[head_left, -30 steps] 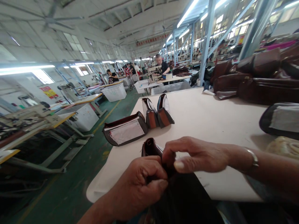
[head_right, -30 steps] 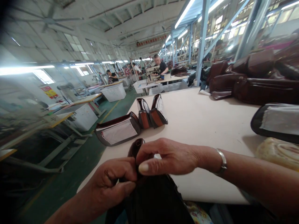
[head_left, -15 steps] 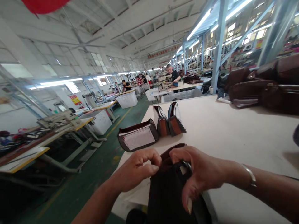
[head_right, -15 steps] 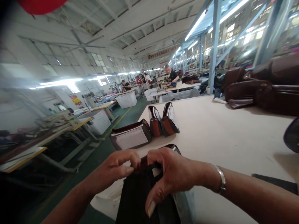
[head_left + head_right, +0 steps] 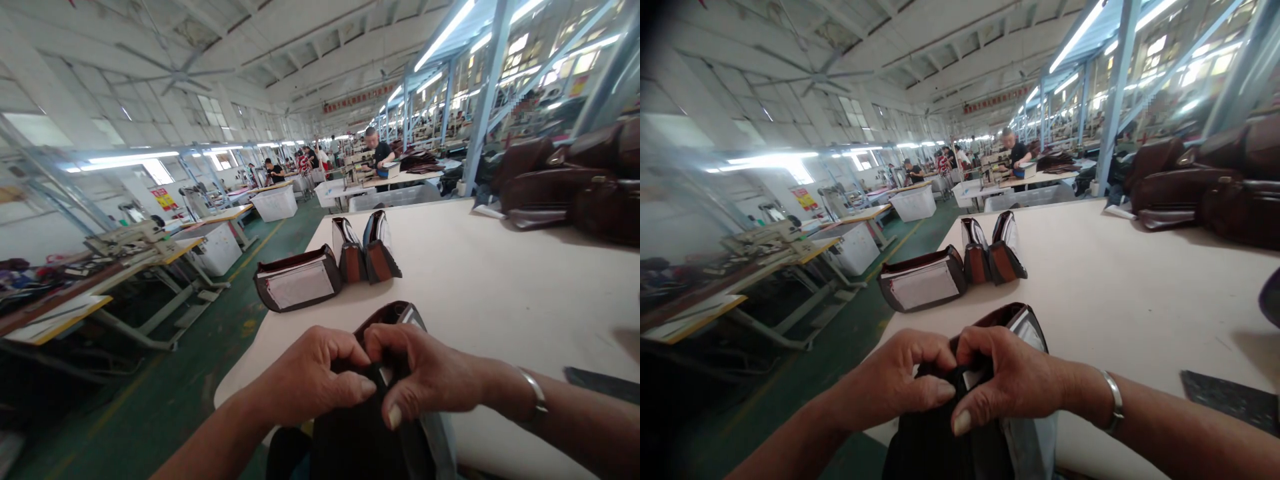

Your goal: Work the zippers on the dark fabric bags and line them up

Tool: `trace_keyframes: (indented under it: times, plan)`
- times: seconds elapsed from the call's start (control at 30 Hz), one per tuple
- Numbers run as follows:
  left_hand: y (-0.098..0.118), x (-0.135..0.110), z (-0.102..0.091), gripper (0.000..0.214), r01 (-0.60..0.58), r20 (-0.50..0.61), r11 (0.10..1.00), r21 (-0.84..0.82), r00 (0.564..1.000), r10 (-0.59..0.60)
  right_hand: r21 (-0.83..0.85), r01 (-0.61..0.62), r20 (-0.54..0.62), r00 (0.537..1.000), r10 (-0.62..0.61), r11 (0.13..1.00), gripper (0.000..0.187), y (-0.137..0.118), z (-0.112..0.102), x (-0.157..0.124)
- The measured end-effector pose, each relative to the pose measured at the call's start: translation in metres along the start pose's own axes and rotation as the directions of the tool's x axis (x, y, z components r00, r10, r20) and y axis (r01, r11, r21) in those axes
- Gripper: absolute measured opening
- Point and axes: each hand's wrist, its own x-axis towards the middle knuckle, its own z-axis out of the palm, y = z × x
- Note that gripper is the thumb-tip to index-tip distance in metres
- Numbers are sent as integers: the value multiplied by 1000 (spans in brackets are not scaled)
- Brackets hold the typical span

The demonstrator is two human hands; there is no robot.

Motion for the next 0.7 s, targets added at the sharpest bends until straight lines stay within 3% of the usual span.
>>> trace_keyframes:
  times: [0.23,0.47,0.57,0.7]
  plan:
    - [-2,3,5,13,23,4,999,-33,1000,-22,159,-74,105,993,58,984,47,0,-5,-2]
    - [4,1,10,14,58,-12,998,-38,998,-58,288,-119,77,992,100,950,26,1,-5,-2]
    - [7,2,11,14,61,-16,998,-17,998,-61,231,-66,14,998,65,971,22,-2,-1,-5]
    - [5,0,11,24,75,-41,996,46,997,-73,26,-13,-91,996,16,1000,14,-8,4,-10]
